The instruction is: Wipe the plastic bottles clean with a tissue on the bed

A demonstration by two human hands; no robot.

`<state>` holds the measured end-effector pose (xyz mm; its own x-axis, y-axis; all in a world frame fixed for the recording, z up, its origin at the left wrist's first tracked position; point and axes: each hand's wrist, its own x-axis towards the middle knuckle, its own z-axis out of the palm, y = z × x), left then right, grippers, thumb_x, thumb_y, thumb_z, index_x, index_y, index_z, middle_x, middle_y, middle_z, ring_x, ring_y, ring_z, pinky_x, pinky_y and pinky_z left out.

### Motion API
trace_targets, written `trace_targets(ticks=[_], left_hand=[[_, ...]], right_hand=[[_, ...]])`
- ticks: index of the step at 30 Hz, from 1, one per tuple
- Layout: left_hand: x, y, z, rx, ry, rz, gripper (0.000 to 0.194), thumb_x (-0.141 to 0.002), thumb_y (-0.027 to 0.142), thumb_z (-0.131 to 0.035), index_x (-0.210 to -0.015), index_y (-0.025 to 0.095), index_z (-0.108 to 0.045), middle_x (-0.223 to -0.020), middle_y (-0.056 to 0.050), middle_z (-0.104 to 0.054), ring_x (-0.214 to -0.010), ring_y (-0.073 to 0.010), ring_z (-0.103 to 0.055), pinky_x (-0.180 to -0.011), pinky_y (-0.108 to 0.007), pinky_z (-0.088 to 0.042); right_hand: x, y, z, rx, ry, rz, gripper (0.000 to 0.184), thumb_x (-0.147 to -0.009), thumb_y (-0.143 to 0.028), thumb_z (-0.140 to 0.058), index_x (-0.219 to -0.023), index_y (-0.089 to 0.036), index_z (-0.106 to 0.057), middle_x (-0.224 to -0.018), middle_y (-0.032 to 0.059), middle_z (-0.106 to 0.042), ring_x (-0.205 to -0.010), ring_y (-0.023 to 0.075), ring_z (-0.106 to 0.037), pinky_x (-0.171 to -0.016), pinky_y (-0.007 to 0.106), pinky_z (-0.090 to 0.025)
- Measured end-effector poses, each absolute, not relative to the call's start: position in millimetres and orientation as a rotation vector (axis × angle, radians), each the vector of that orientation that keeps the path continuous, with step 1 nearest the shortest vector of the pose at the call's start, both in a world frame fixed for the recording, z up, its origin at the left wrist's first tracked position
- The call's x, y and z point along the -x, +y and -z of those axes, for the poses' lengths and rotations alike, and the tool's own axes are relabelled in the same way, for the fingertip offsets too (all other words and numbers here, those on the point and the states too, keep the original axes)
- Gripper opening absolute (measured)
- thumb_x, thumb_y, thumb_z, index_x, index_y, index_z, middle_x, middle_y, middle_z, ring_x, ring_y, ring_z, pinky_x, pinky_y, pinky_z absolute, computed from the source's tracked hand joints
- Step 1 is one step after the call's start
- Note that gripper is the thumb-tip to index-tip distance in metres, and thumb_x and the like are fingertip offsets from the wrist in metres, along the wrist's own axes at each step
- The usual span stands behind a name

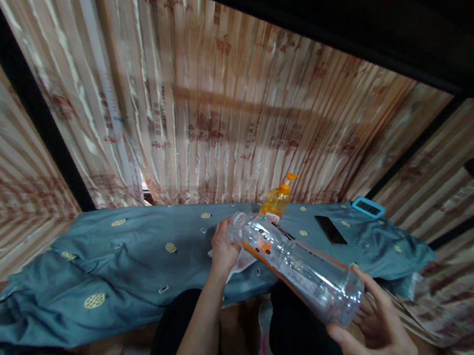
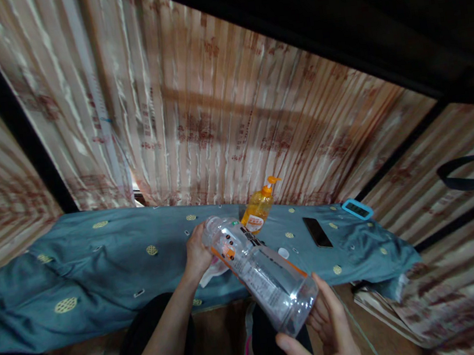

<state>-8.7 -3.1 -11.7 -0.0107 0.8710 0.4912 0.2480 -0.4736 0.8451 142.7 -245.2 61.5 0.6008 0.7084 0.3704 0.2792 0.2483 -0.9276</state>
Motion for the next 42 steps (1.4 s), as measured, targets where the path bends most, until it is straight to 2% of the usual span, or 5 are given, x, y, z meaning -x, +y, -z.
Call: trace_targets(ticks=[7, 12, 23, 34, 42], left_hand=[[8, -2, 14, -1.731, 1.158, -1.521, 0.041, -0.074, 0.018, -0.071, -0.114, 0.022, -0.063, -0.114, -0.008, -0.071, -0.107, -0.0247, -0.068, -0.098, -0.039, -0.055], [8, -3, 14, -1.725, 1.140, -1.537, 0.038, -0.076, 0.018, -0.069, -0.114, 0.019, -0.063, -0.115, -0.010, -0.071, -0.107, -0.0251, -0.068, -0.098, -0.040, -0.055], [9, -4, 12, -1.734, 1.144, -1.519, 0.038, -0.075, 0.015, -0.069, -0.112, 0.021, -0.063, -0.114, -0.007, -0.071, -0.107, -0.0244, -0.068, -0.098, -0.039, -0.055], [8, -3, 14, -1.728, 1.142, -1.532, 0.036, -0.076, 0.016, -0.068, -0.112, 0.019, -0.063, -0.112, -0.008, -0.071, -0.104, -0.0243, -0.069, -0.095, -0.038, -0.055], [9, -5, 11, -1.755, 1.131, -1.515, 0.037, -0.077, 0.019, -0.069, -0.113, 0.018, -0.063, -0.113, -0.010, -0.071, -0.105, -0.0254, -0.069, -0.095, -0.039, -0.055]], right_hand=[[-161, -249, -56, 1.354, -1.081, -0.395, 0.089, -0.069, -0.025, -0.088, -0.146, -0.022, -0.044, -0.133, 0.0147, -0.067, -0.117, 0.0269, -0.069, -0.092, 0.030, -0.059], [-163, -250, -55, 1.343, -1.033, -0.366, 0.086, -0.072, -0.026, -0.086, -0.147, -0.023, -0.045, -0.136, 0.0137, -0.066, -0.121, 0.0246, -0.066, -0.095, 0.026, -0.056], [-173, -252, -51, 1.322, -1.160, -0.428, 0.089, -0.072, -0.010, -0.084, -0.147, -0.035, -0.044, -0.140, 0.0060, -0.064, -0.123, 0.0220, -0.065, -0.096, 0.023, -0.055], [-176, -252, -47, 1.269, -1.204, -0.413, 0.091, -0.073, -0.005, -0.082, -0.150, -0.033, -0.042, -0.146, 0.0089, -0.059, -0.127, 0.0244, -0.060, -0.099, 0.025, -0.054], [-177, -252, -47, 1.229, -1.206, -0.445, 0.090, -0.073, -0.002, -0.081, -0.148, -0.035, -0.044, -0.146, 0.0057, -0.058, -0.128, 0.0207, -0.059, -0.101, 0.023, -0.052]])
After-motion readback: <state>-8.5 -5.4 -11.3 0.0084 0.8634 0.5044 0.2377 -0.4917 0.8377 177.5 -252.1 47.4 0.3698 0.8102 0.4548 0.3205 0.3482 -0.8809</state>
